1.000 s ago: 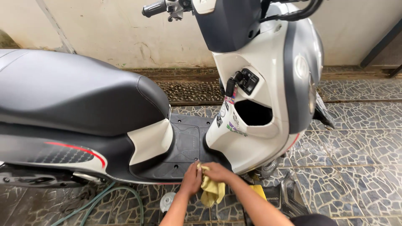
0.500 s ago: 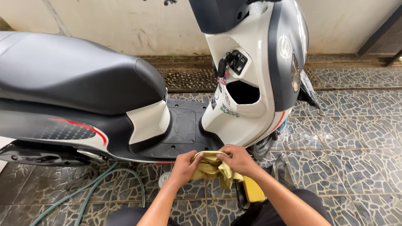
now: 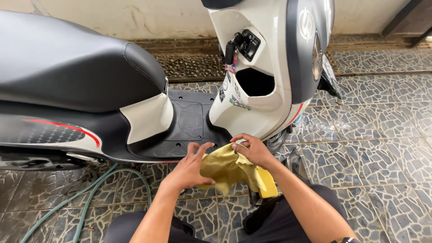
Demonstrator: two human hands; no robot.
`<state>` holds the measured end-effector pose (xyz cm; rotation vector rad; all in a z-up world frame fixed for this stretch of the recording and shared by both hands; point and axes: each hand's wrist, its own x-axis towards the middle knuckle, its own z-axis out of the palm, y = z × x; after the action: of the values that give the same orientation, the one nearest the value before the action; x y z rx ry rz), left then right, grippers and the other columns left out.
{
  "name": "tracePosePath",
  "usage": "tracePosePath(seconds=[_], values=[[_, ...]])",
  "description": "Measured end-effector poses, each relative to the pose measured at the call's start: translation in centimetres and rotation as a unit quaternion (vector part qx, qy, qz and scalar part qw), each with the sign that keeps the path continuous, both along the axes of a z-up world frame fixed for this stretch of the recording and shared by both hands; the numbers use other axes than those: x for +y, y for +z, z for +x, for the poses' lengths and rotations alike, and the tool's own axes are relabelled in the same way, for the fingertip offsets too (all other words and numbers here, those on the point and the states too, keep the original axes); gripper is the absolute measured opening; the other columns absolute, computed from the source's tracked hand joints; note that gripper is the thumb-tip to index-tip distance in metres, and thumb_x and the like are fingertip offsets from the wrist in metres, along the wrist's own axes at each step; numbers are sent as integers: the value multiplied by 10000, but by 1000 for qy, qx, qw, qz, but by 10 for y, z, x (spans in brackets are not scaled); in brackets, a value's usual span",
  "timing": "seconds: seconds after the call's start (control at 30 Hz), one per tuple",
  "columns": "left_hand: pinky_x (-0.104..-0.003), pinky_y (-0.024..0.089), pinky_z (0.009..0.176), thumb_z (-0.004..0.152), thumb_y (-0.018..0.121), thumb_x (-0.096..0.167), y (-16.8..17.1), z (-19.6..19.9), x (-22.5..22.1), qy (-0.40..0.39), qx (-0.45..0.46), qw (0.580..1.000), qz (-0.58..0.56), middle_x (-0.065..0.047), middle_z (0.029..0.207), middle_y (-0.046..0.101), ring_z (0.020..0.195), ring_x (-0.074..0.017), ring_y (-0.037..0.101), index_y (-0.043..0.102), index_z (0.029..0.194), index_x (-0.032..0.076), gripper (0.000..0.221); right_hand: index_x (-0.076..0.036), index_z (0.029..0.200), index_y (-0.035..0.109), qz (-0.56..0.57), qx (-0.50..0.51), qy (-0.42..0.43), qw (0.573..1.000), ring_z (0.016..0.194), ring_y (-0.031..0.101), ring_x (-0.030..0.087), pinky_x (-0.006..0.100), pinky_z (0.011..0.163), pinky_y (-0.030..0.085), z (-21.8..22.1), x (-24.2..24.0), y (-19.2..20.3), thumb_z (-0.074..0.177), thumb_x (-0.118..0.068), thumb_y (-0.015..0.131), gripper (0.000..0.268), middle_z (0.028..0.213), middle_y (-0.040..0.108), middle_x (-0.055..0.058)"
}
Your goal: The person wipes the floorboard and front body panels of a white scooter using a yellow cloth. They then move to the rear side panel and the seat area, continuing to wipe the surfaces with the cloth.
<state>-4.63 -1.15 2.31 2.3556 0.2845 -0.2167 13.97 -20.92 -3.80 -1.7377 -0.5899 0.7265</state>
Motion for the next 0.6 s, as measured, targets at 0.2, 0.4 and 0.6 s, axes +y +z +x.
tracePosePath(seconds=[0.2,0.4,0.6], values=[[-590,581,939,788,802,146,-22,-10,2,-10,16,999,45,-151,1265,506,1046,-549,655,413,1406,259,739,-44,1077,714,24,154,-7,988,648,737,222,319,578,598,19,-3,-36,986,-220,681,200,806,766,185],[-499,569,927,759,785,128,-44,-18,25,117,-43,992,-36,-136,1081,765,1071,-412,709,757,1182,227,436,-93,1215,622,-15,225,31,974,828,716,253,359,747,610,22,-4,-13,1017,-360,508,351,966,718,162],[-480,571,975,759,811,-31,-57,-29,37,217,-108,930,-277,-209,1361,608,1153,-452,668,723,1247,132,522,-69,1413,543,-59,-15,142,988,1049,725,321,455,875,611,10,-27,10,828,-78,732,615,1179,712,230]])
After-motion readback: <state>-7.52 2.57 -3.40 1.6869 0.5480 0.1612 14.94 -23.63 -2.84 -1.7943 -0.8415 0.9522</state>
